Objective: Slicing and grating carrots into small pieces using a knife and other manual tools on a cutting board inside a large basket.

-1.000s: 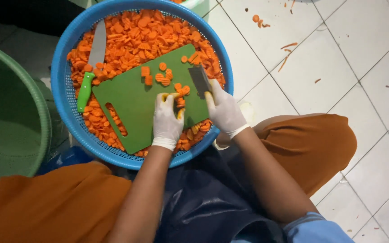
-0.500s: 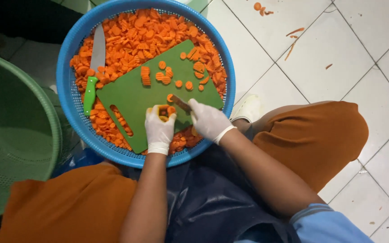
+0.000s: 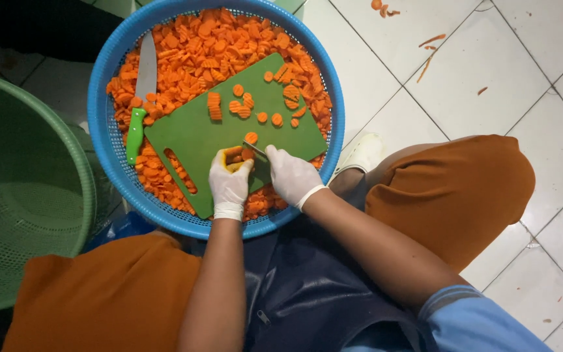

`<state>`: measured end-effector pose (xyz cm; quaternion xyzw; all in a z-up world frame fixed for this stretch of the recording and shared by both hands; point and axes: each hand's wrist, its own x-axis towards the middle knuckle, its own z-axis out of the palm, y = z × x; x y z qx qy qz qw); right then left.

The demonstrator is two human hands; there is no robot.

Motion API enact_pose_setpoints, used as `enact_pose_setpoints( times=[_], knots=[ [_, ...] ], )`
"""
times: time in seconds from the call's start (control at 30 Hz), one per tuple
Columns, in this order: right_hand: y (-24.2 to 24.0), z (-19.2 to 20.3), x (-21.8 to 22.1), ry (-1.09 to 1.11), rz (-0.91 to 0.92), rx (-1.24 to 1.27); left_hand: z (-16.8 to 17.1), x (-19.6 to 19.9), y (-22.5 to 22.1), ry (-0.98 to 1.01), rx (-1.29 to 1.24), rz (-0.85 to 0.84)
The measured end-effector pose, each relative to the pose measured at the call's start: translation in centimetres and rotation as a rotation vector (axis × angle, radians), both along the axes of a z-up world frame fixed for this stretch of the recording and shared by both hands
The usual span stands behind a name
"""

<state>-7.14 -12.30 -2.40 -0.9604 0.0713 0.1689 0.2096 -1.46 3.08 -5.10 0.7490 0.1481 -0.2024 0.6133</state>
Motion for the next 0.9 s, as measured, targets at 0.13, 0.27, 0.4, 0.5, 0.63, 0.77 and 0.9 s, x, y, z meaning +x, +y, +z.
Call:
enact_pose_setpoints(
  times=[0.13,0.27,0.4,0.5,0.63,0.77,0.9],
  knots=[
    [0.1,0.4,0.3,0.024,0.019,0.004,1.4,0.6,-0.2,-0.012,-0.013,0.027],
    [-0.2,1.1,0.8,0.017,0.016,-0.004,0.6,0.5,-0.1,0.031,-0.021,0.054],
    [-0.2,1.6,1.1,-0.024,-0.006,0.005,-1.3,0.5,0.2,0.044,0.051,0.055],
    [0.7,2.3,1.2,-0.076,0.01,-0.016,-1.1,0.2,-0.4,-0.015,0.298,0.009],
    [1.5,3.4,1.4,-0.049,0.036,-0.033,0.6,0.5,-0.3,-0.005,0.352,0.014],
    [1.9,3.2,1.7,-0.041,0.07,-0.09,2.2,0.8,-0.6,0.021,0.356,0.012],
    [2.2,4.4,2.3,0.064,0.067,-0.039,3.1,0.7,-0.7,-0.007,0.381,-0.001]
  ],
)
